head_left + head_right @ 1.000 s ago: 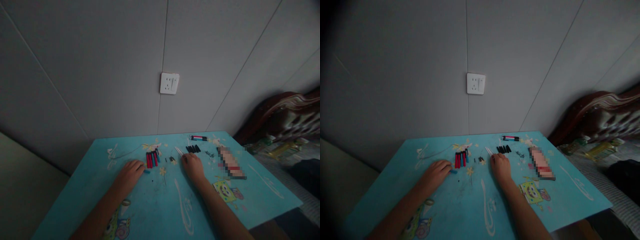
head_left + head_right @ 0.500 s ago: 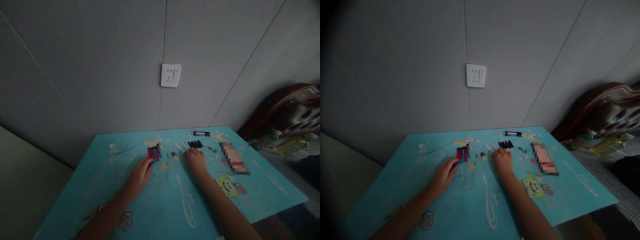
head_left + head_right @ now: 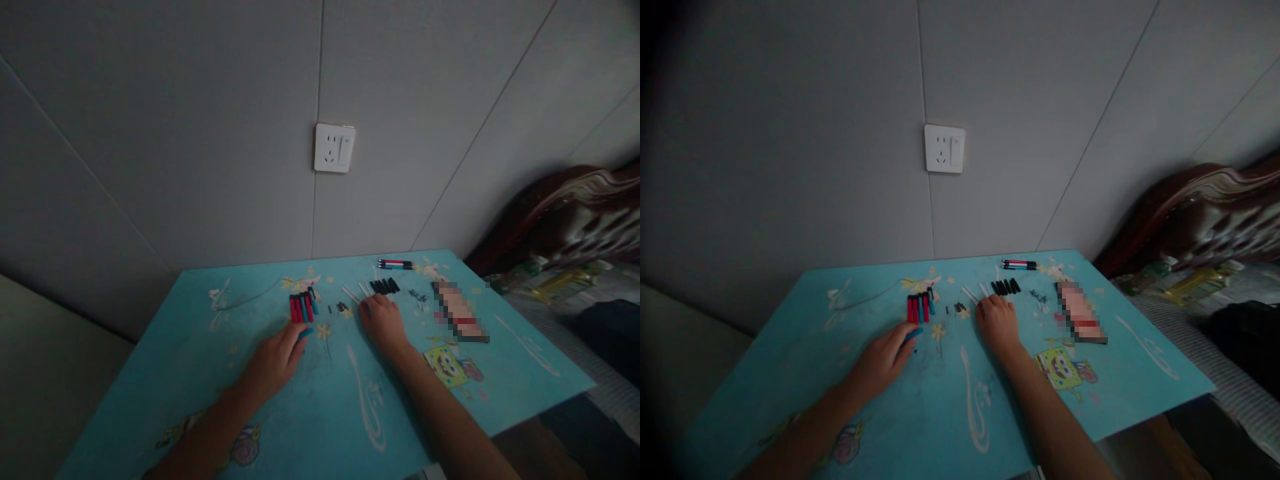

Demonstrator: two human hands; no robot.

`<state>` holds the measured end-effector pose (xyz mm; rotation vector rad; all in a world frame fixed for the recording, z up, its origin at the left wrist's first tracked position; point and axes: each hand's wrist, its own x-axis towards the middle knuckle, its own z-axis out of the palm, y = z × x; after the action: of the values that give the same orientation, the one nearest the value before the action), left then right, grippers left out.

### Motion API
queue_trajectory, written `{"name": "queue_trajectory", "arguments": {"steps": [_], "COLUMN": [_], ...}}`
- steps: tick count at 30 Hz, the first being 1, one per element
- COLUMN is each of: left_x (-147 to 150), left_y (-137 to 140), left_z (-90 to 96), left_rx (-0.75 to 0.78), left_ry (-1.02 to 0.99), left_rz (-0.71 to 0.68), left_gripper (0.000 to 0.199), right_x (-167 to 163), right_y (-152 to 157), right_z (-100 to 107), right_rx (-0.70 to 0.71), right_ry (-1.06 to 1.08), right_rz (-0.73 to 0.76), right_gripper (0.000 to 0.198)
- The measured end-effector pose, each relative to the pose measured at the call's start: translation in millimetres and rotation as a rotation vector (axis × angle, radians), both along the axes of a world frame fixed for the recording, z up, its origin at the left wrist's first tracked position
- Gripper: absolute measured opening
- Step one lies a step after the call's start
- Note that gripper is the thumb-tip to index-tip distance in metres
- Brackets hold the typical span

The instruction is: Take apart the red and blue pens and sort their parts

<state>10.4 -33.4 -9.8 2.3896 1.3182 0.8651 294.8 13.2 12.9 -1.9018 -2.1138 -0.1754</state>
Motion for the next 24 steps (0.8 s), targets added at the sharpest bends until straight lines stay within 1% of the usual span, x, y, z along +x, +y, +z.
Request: {"name": "queue_trajectory", "arguments": {"steps": [2,7,10,13,16,18,21,24], "left_x": [-0.7,-2.1,-1.7,-0.9,-0.1,0.1,-0.2,-0.6], "left_y": [0.1,2.1,2.4,2.2,1.8,1.7,1.7,2.0], "left_z": [0.0,-2.4,-3.3,-2.3,-0.2,1.2,1.8,-0.8], "left_rx": [0.010,0.031,0.016,-0.006,-0.021,-0.031,-0.031,-0.015], "left_ry": [0.014,0.027,0.041,0.050,0.059,0.065,0.060,0.036], "left_rz": [-0.017,-0.020,-0.026,-0.030,-0.024,-0.024,-0.032,-0.030], "left_gripper": [0.026,0.027,0.027,0.027,0.028,0.027,0.027,0.027], "right_x": [10.0,57.3,71.6,58.3,24.7,1.3,-21.3,-26.8], "right_y": [1.4,6.9,8.1,6.4,3.1,1.6,1.6,2.9], "right_z": [1.1,2.2,1.1,-0.5,-3.2,-5.2,-6.5,-5.8], "right_rx": [0.014,0.085,0.075,0.077,0.026,-0.019,-0.057,-0.075], "right_ry": [0.044,0.124,0.159,0.193,0.212,0.200,0.144,0.104], "right_rz": [-0.033,-0.242,-0.257,-0.167,0.023,0.121,0.142,0.119], "right_gripper": [0.020,0.024,0.025,0.027,0.025,0.023,0.023,0.024]}}
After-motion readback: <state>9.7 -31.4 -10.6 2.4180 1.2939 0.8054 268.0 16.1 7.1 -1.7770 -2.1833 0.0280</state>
